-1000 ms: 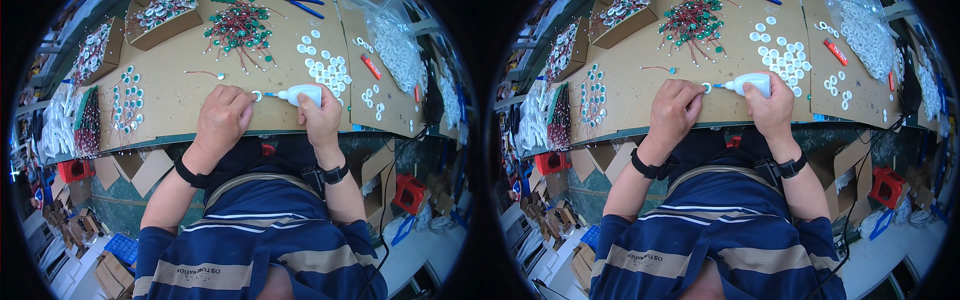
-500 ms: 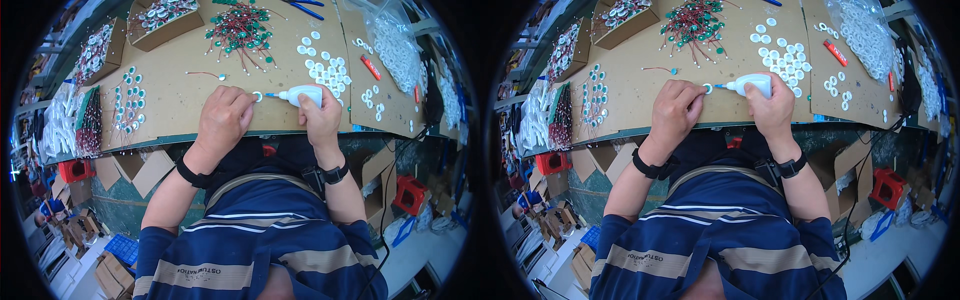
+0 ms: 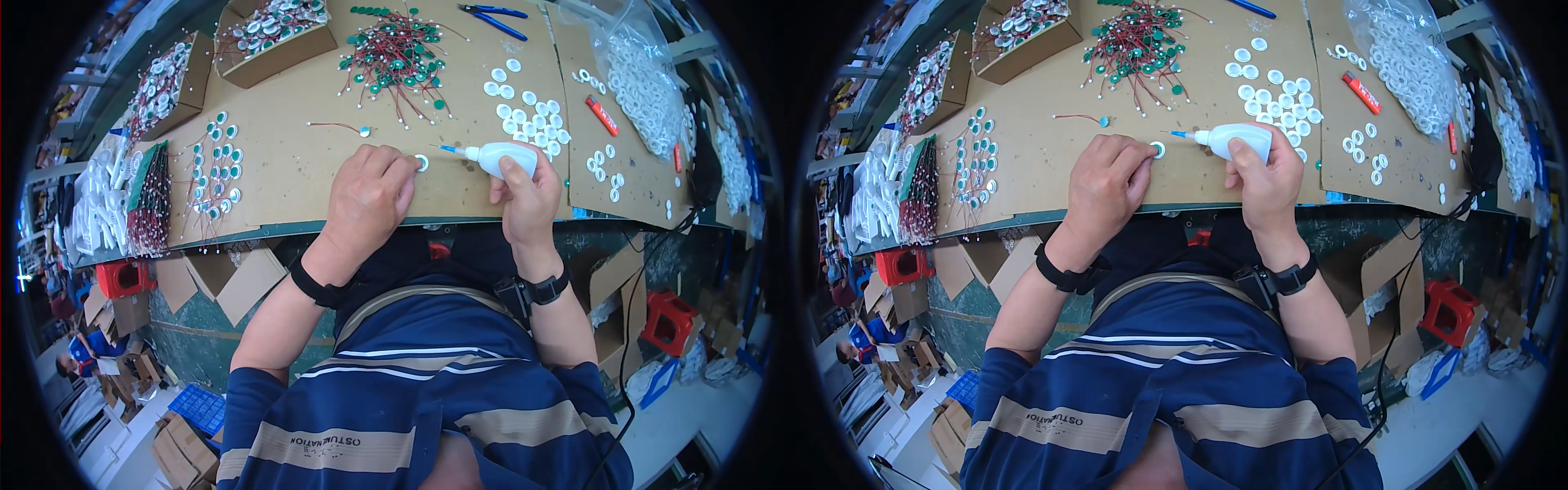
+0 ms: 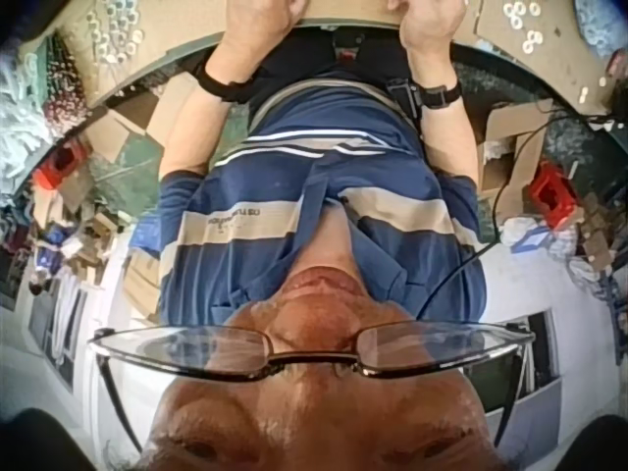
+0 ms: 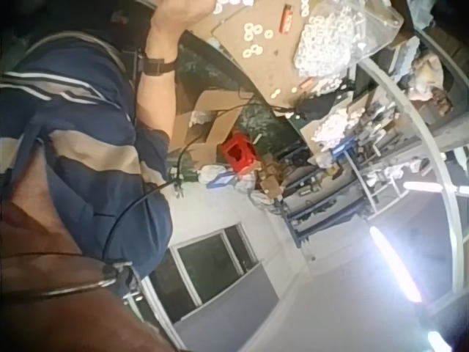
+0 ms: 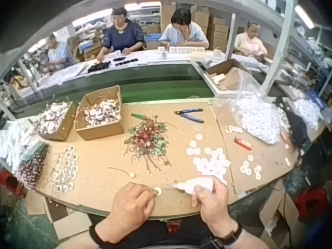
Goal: Applying glue to small white rings and attaching them to a green plastic base to assemble decorative tree-shaped ornaments.
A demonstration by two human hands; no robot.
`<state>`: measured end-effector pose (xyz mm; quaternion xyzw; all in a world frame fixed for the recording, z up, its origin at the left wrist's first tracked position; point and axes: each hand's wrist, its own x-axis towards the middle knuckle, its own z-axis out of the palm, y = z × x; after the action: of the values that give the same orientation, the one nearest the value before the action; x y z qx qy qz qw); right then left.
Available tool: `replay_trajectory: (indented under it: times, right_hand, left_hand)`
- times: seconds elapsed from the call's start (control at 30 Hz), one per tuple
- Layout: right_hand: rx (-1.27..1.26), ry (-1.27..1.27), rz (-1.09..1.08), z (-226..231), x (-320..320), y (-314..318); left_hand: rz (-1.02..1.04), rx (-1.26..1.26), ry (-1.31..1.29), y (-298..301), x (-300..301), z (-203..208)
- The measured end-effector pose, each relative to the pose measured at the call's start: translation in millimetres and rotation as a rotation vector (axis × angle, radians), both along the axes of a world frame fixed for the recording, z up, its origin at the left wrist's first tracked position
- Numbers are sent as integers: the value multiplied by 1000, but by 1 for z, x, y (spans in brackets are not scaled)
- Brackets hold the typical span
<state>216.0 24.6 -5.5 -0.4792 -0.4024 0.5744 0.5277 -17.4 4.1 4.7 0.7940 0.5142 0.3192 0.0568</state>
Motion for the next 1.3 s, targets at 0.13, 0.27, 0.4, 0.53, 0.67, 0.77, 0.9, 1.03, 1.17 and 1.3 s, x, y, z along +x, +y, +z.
replay_trajectory:
  times: [0.13,0.27,0.4,0.53,0.67,0.77,0.9,1.03,1.17,1.3]
  right_hand:
    - [-17,92,-19,14,6,-12]
    - [-56,157,2,34,14,-28]
    - [-98,208,0,47,26,-38]
    - [4,193,0,53,39,-42]
    - [96,148,148,57,41,-56]
    - [180,66,184,78,60,-43]
    - [401,-468,96,95,104,-20]
    - [640,-1160,-307,76,173,56]
    - [365,-1484,-169,50,213,106]
    - [329,-1595,-102,18,235,118]
  left_hand:
    - [-3,-9,37,-4,4,14]
    - [-10,1,98,-7,10,30]
    - [-7,22,24,-10,17,42]
    - [87,64,-81,-13,37,63]
    - [-71,-516,-570,-35,89,86]
    - [-139,-758,-1171,-34,115,75]
    - [-232,-686,-1284,-37,121,73]
    - [-382,-819,-1098,-53,120,68]
    - [-465,-931,-579,-71,106,45]
    - [-418,-966,-462,-98,87,13]
